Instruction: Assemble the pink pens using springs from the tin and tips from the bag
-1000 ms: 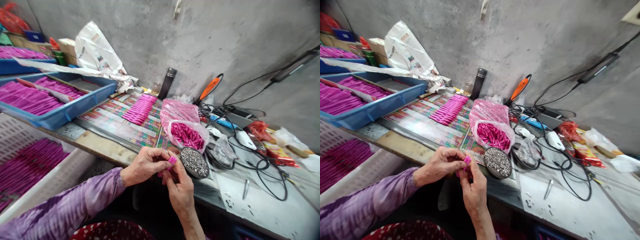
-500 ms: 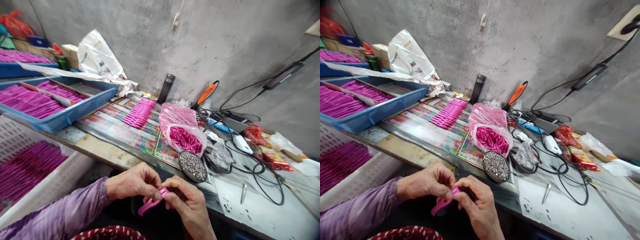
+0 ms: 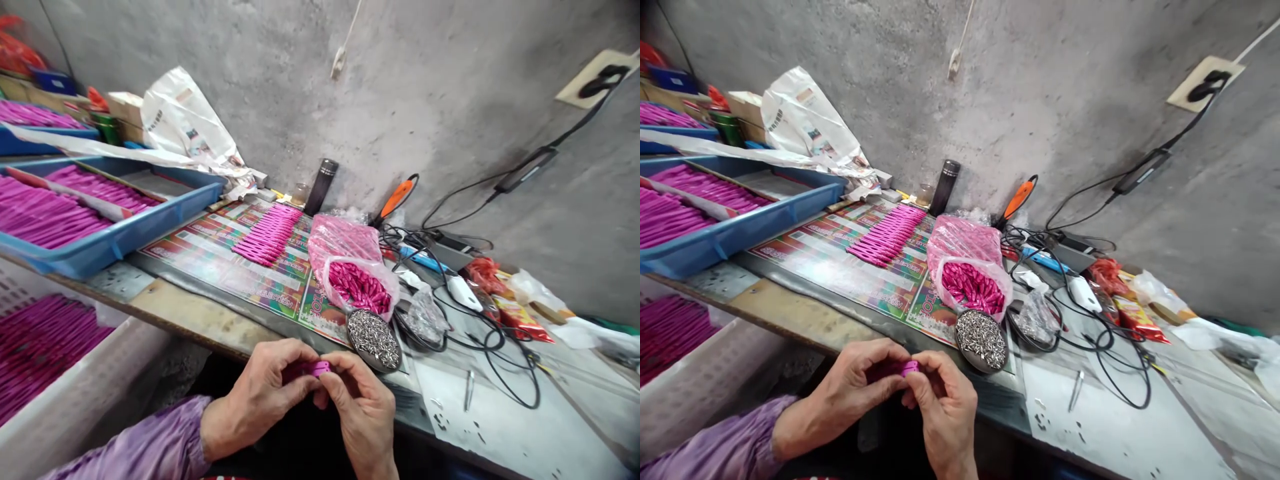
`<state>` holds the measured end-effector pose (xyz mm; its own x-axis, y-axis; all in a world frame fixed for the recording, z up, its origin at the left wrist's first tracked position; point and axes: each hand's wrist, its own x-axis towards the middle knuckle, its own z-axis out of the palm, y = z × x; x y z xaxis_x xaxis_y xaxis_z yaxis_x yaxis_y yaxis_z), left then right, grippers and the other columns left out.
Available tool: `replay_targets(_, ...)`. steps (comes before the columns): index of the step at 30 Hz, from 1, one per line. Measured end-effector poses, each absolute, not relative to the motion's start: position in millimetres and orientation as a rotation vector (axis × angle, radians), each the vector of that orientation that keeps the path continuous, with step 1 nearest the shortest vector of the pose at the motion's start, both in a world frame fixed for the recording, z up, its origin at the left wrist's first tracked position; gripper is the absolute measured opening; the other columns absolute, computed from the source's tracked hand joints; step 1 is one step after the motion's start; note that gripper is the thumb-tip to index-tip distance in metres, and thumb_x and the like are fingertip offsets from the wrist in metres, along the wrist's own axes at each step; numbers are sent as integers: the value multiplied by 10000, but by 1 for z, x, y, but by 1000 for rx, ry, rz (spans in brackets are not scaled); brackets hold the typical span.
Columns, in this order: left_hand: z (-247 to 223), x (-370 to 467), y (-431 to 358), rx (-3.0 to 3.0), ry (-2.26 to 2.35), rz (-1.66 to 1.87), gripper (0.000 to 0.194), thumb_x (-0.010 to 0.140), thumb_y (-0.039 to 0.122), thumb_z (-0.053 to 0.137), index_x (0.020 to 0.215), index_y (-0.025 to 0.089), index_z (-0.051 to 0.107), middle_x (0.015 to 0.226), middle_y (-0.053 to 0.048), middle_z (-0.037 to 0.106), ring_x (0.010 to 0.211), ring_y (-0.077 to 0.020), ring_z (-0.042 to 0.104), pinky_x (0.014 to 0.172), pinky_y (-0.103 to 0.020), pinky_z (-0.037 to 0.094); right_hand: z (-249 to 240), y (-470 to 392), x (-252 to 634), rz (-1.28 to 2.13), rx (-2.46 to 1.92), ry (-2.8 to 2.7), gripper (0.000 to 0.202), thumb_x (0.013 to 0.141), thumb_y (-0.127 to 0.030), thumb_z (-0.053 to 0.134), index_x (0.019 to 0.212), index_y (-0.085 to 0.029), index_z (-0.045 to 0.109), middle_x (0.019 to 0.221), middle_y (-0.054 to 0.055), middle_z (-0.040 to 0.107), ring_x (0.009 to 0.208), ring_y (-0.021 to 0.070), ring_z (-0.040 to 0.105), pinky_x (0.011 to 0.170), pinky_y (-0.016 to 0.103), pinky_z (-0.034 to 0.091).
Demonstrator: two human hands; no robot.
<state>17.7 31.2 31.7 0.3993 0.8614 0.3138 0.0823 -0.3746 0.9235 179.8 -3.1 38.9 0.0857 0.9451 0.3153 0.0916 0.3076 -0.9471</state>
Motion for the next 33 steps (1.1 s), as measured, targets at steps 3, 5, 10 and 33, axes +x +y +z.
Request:
replay_targets(3, 28, 16, 34, 1853, 838, 1118, 102, 897, 253, 699, 882, 159, 736, 754, -14, 718, 675, -129, 656, 631, -198, 453, 37, -2, 178, 898, -1082, -1303, 170, 873, -360, 747, 874, -190, 755, 655, -5, 662, 468, 115, 614, 450, 198, 522)
replay_targets(5, 26, 15, 36, 1908, 828, 1148, 82, 898, 226, 688, 874, 157, 725, 758, -15, 716, 676, -129, 659, 631, -198, 455, 39, -1, 181, 939, -1112, -1337, 182, 869, -375, 747, 876, -193, 749, 659, -10, 659, 480, 114, 613, 461, 198, 519)
replay_targets(10, 23, 9, 38, 1995, 798, 1128, 51, 895, 150, 668, 882, 162, 716, 794, -12, 736, 709, -126, 679, 653, -194, 459, 59, 14, 211, 866, -1264, -1660, 202, 893, -392, 695, 855, -199, 742, 720, 6, 667, 548, 134, 627, 508, 231, 497)
replay_targets(33, 32, -5, 48, 2073, 801, 1093, 89, 896, 107, 655, 884, 164, 723, 755, 3, 721, 662, -102, 667, 610, -163, 452, 67, 155, 303, -127, -1848, -2544, 255, 878, -84, 607, 929, -242, 801, 919, 65, 685, 921, 221, 632, 770, 303, 427)
